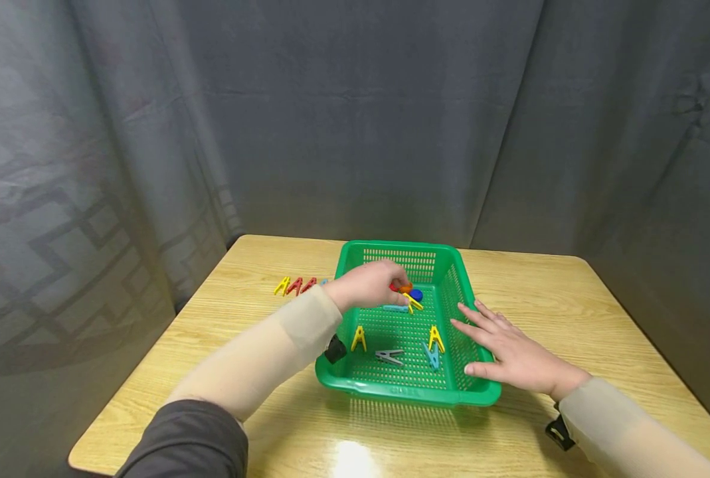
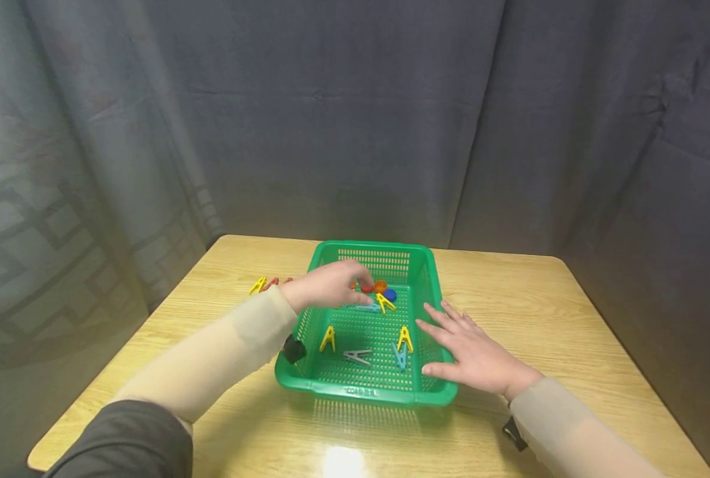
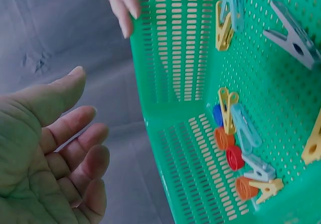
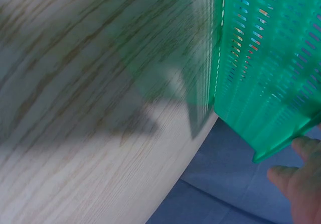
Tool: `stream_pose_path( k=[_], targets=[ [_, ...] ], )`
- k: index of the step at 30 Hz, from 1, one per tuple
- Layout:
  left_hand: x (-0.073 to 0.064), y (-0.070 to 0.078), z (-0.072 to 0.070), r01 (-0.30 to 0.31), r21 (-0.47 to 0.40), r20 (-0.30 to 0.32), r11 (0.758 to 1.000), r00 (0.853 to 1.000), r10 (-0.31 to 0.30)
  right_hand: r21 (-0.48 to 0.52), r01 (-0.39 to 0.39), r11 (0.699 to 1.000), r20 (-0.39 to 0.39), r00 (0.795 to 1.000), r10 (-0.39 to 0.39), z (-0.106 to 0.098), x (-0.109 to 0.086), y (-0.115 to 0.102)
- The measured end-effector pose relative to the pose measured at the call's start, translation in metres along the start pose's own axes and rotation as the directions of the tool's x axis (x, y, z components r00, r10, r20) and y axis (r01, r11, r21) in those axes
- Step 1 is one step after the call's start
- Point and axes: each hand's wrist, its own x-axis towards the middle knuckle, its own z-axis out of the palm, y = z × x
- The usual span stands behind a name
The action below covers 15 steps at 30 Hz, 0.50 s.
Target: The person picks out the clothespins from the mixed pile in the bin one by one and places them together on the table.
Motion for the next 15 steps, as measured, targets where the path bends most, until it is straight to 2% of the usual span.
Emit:
stream_pose_path(
  k=[7, 15],
  targets=[
    [0.013, 0.011, 0.012, -0.025, 0.031, 0.083, 0.999, 0.996, 0.022, 0.006, 0.006, 1.000, -0.004, 1.000, -0.006, 0.000, -0.001, 0.001],
    [0.025, 0.012, 0.031, -0.021, 0.046, 0.177, 0.999, 0.984, 0.013, -0.003, 0.016, 1.000, -0.010, 1.000, -0.016, 0.000, -0.001, 0.001]
  ],
)
